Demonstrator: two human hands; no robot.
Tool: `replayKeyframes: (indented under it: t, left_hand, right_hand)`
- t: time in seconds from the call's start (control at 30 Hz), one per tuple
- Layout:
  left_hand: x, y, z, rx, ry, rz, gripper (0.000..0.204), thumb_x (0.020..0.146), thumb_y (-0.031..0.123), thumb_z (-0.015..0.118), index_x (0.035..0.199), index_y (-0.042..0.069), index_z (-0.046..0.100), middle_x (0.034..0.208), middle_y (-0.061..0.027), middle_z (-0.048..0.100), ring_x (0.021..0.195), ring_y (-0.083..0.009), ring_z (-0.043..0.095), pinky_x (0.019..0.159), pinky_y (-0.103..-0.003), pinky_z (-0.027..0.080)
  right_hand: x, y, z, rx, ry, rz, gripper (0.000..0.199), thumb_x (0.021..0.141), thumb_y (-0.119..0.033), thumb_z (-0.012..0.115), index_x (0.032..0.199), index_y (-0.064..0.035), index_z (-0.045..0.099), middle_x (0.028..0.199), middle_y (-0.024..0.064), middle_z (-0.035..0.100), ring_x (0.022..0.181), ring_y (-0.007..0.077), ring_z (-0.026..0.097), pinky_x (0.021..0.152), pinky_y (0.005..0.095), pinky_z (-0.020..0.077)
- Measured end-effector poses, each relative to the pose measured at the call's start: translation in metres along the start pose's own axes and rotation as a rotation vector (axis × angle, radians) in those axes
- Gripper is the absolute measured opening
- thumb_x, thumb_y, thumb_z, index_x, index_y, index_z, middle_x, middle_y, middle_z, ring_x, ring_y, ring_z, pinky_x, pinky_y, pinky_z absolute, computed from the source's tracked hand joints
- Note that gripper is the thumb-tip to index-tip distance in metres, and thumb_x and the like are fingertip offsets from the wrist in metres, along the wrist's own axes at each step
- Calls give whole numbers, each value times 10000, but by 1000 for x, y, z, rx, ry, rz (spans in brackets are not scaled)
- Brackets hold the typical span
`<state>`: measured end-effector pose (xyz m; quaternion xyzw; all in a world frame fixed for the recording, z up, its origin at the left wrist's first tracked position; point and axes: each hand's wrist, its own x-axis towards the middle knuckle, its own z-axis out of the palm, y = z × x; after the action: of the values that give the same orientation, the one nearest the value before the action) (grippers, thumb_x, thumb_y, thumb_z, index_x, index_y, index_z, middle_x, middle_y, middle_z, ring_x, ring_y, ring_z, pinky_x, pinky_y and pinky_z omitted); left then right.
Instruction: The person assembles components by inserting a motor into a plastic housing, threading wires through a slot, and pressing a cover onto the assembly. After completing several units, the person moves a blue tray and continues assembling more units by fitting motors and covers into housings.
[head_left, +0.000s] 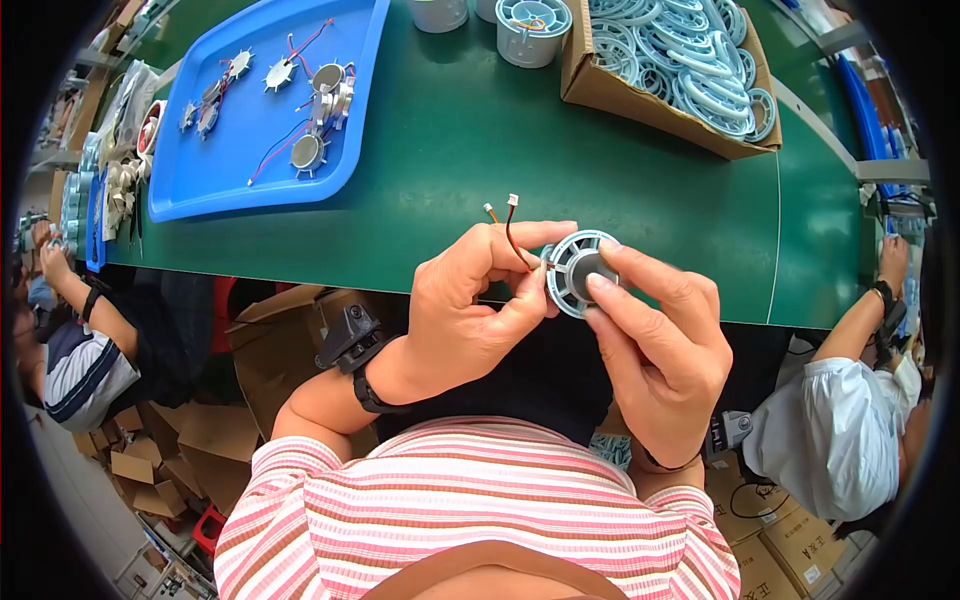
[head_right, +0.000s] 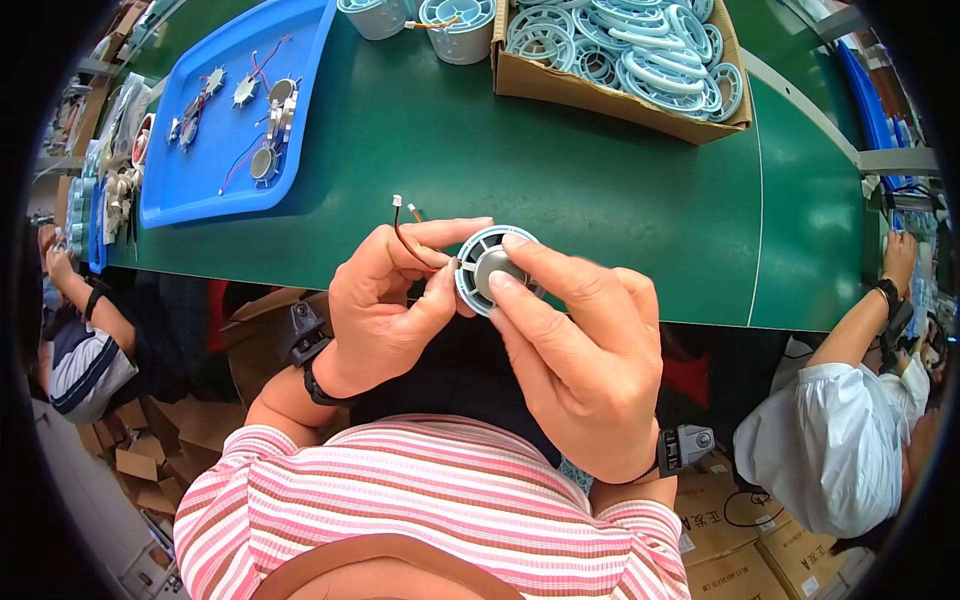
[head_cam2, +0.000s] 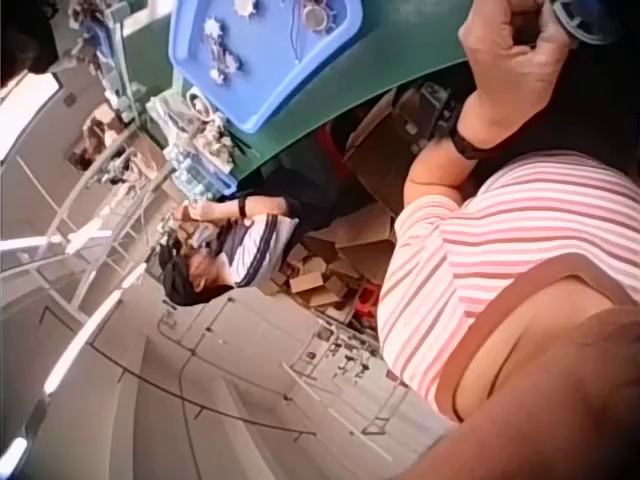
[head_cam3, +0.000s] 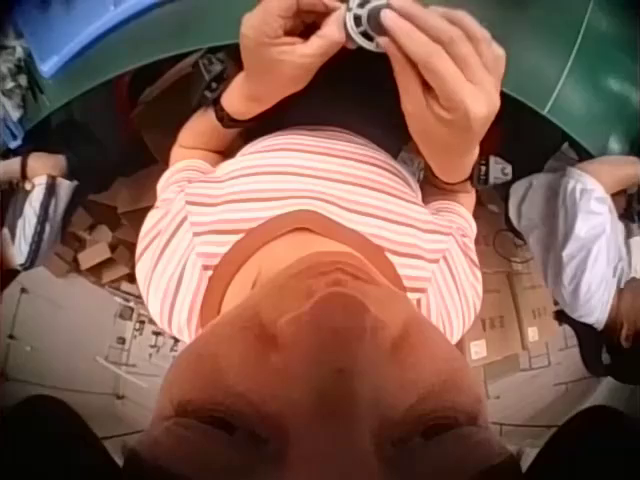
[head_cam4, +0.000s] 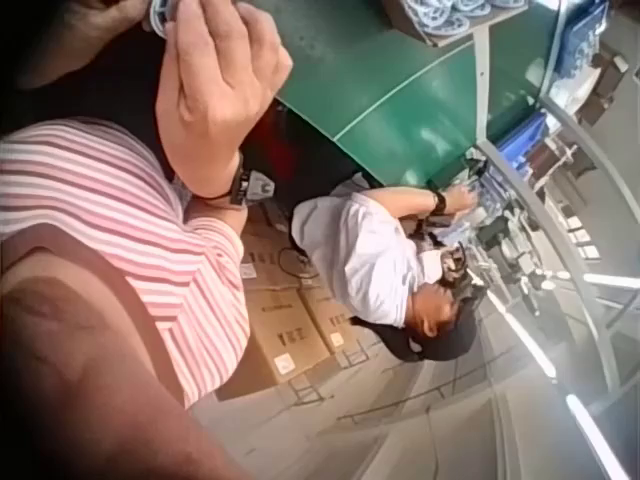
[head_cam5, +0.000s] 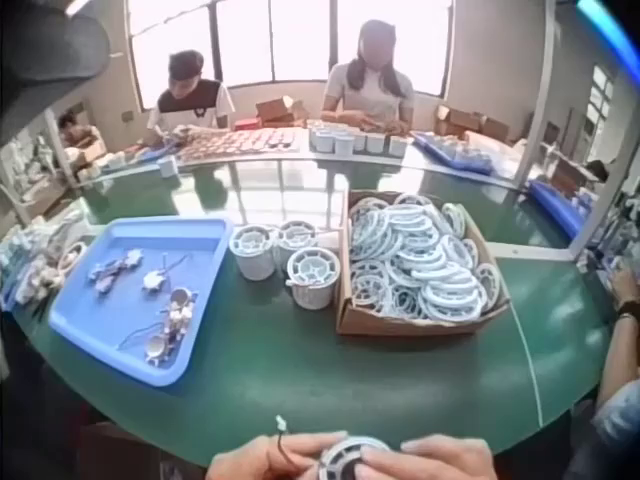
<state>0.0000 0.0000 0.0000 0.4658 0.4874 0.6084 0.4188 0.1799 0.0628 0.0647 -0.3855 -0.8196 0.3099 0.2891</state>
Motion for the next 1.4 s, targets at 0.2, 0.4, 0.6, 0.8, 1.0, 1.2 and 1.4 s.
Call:
replayKeyframes:
  t: [0.2,0.4,0.6,0.8,1.0,1.2,1.4]
  left_hand:
    - [2,5,-2,-29,-30,-23,100,968,-102,570,1011,-32,513,1320,-289,626,848,-139,704,733,-268,618]
    - [8,3,-9,-67,-60,-35,100,967,-109,560,1015,-34,514,1317,-297,623,877,-146,704,740,-270,620]
    - [6,4,-7,-148,-64,-66,108,956,-117,562,1006,-33,517,1337,-297,610,908,-153,701,764,-275,615]
    - [1,-7,-10,59,-85,151,119,945,-122,577,980,-23,521,1348,-289,609,910,-163,698,764,-282,589]
    - [10,12,-10,123,-99,125,174,925,-111,633,1073,-39,581,1328,-271,627,942,-152,687,795,-290,564]
    - [70,54,-33,798,27,455,216,910,-18,699,1124,-39,676,1197,-193,689,823,-188,690,754,-308,555]
    - [143,29,-44,1061,146,357,249,929,114,709,1152,4,710,933,-132,679,745,-230,661,719,-344,535]
  right_hand:
    - [4,13,0,-73,46,-187,277,736,18,829,1001,-51,783,1087,93,759,1052,297,660,897,383,517]
    - [8,23,8,37,47,-196,246,750,-24,835,989,-49,781,1063,69,762,1030,294,678,905,396,513]
    - [10,31,9,156,24,-237,280,754,-24,834,1024,-60,770,1221,144,696,1117,330,643,951,413,522]
    - [0,49,35,276,16,-308,373,730,28,847,1065,-85,728,1335,231,593,1113,362,650,960,425,538]
    - [-3,58,26,118,83,-321,488,721,91,826,1141,-112,679,1362,236,563,1167,355,628,978,423,533]
    - [0,120,-24,-29,444,-27,418,848,56,759,1223,-81,635,1425,188,540,1235,321,586,1026,385,491]
    - [4,99,-36,-473,710,78,362,928,-4,705,1274,-57,611,1454,164,524,1312,297,536,1111,407,415]
